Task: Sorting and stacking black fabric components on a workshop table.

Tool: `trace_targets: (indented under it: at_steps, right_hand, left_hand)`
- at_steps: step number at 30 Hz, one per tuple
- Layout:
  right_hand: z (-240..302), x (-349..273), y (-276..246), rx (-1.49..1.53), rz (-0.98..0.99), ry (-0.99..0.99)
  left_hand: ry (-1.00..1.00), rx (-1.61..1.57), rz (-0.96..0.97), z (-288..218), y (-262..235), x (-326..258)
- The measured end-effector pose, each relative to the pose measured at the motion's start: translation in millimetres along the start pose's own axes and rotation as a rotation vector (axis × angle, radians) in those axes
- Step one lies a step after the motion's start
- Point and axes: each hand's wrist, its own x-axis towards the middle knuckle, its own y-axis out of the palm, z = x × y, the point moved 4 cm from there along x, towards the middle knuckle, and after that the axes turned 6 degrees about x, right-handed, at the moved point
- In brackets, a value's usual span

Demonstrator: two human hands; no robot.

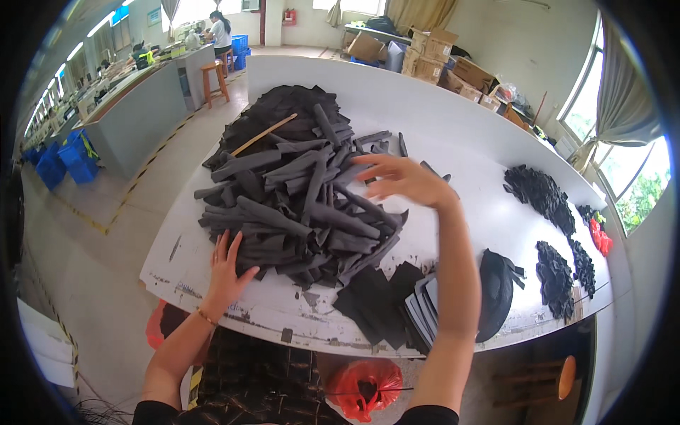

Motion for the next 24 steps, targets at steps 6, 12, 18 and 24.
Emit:
trace_targets:
  at_steps: [6, 12, 18, 24]
  right_hand:
    - [-193.5, -79.2, -178.1, -0.741, -0.837, 0.359]
    - [-269.4, -44.7, -172.9, -0.814, -1.002, 0.813]
    - [-279.9, 33.9, -228.4, -0.811, -0.889, 0.629]
    - [-212.1, 226.5, -167.3, -0.354, -0.665, 0.91]
  left_hand:
    - [0.054, -0.164, -0.137, -15.5, -14.9, 9.6]
    - [0.01, -0.136, -0.134, 1.2, -32.0, 10.2]
    - [-0.003, -0.295, 0.021, -1.1, -28.9, 21.3]
    - [-0.017, -0.326, 0.117, 6.0, -29.4, 16.7]
